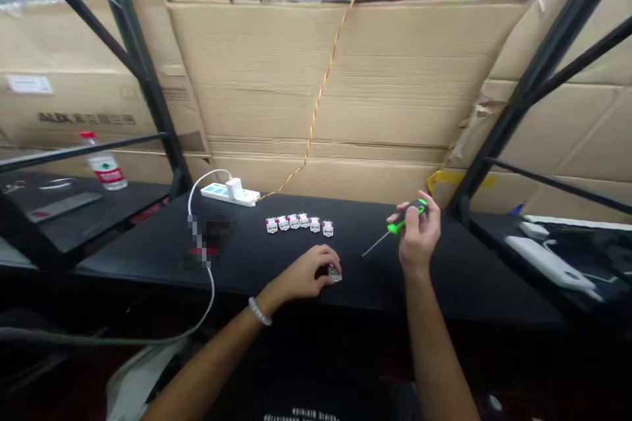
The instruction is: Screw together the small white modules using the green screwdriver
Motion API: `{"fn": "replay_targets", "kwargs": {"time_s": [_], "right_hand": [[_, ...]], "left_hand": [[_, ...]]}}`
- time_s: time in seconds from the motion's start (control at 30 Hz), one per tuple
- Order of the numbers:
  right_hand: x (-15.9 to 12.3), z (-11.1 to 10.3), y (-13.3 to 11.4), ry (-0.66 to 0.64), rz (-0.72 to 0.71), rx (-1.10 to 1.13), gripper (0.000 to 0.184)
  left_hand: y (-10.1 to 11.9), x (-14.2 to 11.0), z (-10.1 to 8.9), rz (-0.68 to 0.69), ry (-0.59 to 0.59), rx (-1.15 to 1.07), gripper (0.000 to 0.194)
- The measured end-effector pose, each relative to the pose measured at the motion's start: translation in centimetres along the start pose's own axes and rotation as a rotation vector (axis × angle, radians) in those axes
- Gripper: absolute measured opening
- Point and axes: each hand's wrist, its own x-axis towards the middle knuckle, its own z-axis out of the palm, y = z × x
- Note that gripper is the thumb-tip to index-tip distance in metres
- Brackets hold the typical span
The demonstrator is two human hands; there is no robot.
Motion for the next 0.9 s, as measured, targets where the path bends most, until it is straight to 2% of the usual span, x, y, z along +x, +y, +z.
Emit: {"fn": "replay_targets", "kwargs": {"time_s": [0.13, 0.33, 0.43, 0.7, 0.8, 0.9], "right_hand": [[0.2, -0.7, 0.2, -0.053, -0.001, -0.104, 0.041], [-2.1, 1.1, 0.2, -0.226, -0.045, -0.218, 0.037], [-2.7, 1.6, 0.2, -0.272, -0.072, -0.228, 0.037], [-2.6, 1.5, -0.1, -0.273, -0.079, -0.184, 0.037], [-2.5, 1.5, -1.4, -0.307, -0.126, -0.088, 0.037], [-2.5, 1.3, -3.2, -0.278, -0.166, -0.009, 0.041]], "left_hand": [[0.0, 0.0, 0.0, 0.011, -0.004, 0.009, 0.02], [0.0, 0.1, 0.0, 0.02, -0.003, 0.009, 0.024], [0.0, 0.1, 0.0, 0.012, -0.005, 0.007, 0.025], [0.0, 0.1, -0.1, 0.016, -0.011, 0.011, 0.022], [0.1, 0.1, -0.1, 0.012, -0.017, 0.005, 0.023], [0.1, 0.0, -0.1, 0.015, -0.024, 0.0, 0.021]]}}
